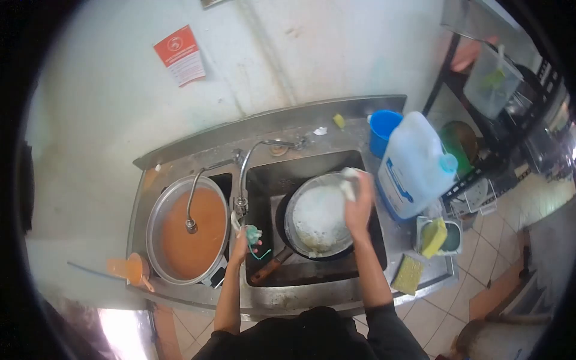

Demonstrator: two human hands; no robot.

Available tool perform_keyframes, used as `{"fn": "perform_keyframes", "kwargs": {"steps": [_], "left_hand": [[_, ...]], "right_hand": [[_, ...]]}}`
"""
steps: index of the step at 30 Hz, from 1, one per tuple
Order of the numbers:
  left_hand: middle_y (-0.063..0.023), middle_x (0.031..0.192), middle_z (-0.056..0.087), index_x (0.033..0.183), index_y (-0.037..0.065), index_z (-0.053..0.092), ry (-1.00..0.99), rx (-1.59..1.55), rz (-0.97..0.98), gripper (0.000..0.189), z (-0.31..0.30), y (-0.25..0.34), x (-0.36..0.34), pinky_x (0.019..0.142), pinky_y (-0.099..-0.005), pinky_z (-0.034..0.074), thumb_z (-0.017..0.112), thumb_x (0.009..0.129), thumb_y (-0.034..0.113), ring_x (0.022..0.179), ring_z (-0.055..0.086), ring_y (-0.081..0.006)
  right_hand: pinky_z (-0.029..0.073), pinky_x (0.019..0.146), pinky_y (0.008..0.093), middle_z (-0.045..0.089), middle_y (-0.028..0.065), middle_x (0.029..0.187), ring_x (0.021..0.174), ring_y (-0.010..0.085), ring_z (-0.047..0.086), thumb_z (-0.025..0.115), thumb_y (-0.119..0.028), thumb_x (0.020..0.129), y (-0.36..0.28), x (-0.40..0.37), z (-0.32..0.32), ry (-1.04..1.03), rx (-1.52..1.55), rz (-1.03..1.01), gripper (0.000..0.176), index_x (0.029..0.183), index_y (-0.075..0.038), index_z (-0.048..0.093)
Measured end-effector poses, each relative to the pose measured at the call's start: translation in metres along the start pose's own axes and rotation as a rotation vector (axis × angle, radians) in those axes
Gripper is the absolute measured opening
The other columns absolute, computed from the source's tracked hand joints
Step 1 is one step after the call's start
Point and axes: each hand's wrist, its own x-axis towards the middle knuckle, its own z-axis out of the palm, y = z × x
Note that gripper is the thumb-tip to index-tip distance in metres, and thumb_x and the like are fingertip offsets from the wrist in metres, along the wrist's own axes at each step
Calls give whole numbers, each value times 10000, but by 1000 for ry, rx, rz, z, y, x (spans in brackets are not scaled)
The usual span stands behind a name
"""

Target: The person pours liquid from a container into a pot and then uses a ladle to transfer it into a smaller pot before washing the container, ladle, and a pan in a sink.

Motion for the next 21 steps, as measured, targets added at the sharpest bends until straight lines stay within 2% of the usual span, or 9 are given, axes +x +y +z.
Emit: {"fn": "perform_keyframes", "kwargs": {"steps": [3,5,9,11,12,14,15,19,21], "left_hand": [[-115,851,621,996,51,479,36,-98,45,490,-10,12,15,373,-230,410,264,917,484,544,582,-156],[-122,779,627,954,45,482,-46,-91,46,516,-18,21,27,355,-229,396,239,914,498,507,567,-150],[-117,773,643,998,56,482,-128,-13,-42,567,-19,26,29,342,-221,384,195,907,536,456,550,-140],[-103,758,648,962,71,501,-162,69,-97,624,-12,23,22,370,-220,402,175,882,597,468,549,-133],[-102,761,646,967,62,505,-203,67,-106,623,-8,20,19,373,-220,406,168,887,579,468,547,-135],[-108,775,645,950,54,516,-227,71,-114,626,6,21,9,379,-219,411,169,887,572,473,549,-140],[-116,771,637,912,40,532,-268,-4,-145,634,8,12,14,392,-232,418,174,889,563,466,536,-149],[-128,749,620,891,11,549,-396,-169,-68,654,14,18,4,416,-278,428,182,889,552,442,498,-170],[-127,759,621,893,13,550,-415,-119,-82,662,20,23,2,417,-276,429,187,883,566,446,502,-171]], "right_hand": [[394,842,345,559,39,1017,961,193,531,556,-173,823,87,18,119,-179,1042,743,248,1055,-84,553],[385,843,354,554,31,1075,961,152,530,536,-209,837,140,35,184,-47,1164,893,236,1056,-123,560],[393,792,368,564,34,1030,1029,137,483,520,-282,856,174,89,236,109,1023,806,237,1018,-115,562],[385,732,334,588,25,918,907,132,529,440,-384,886,180,109,233,-199,679,585,298,964,-120,552],[385,732,334,588,25,918,907,132,529,440,-384,886,187,117,229,-209,687,586,298,964,-120,552],[365,638,285,547,3,700,706,121,525,352,-491,903,191,130,223,-581,473,471,428,893,-102,532],[327,533,265,431,-28,548,531,109,441,355,-538,891,185,132,223,-497,889,586,487,840,-81,516],[289,471,266,345,-40,493,482,98,388,356,-558,884,205,124,214,-324,793,583,513,804,-71,498],[344,486,315,474,27,580,511,150,452,408,-479,884,212,126,210,-511,327,307,448,906,-50,535]]}}
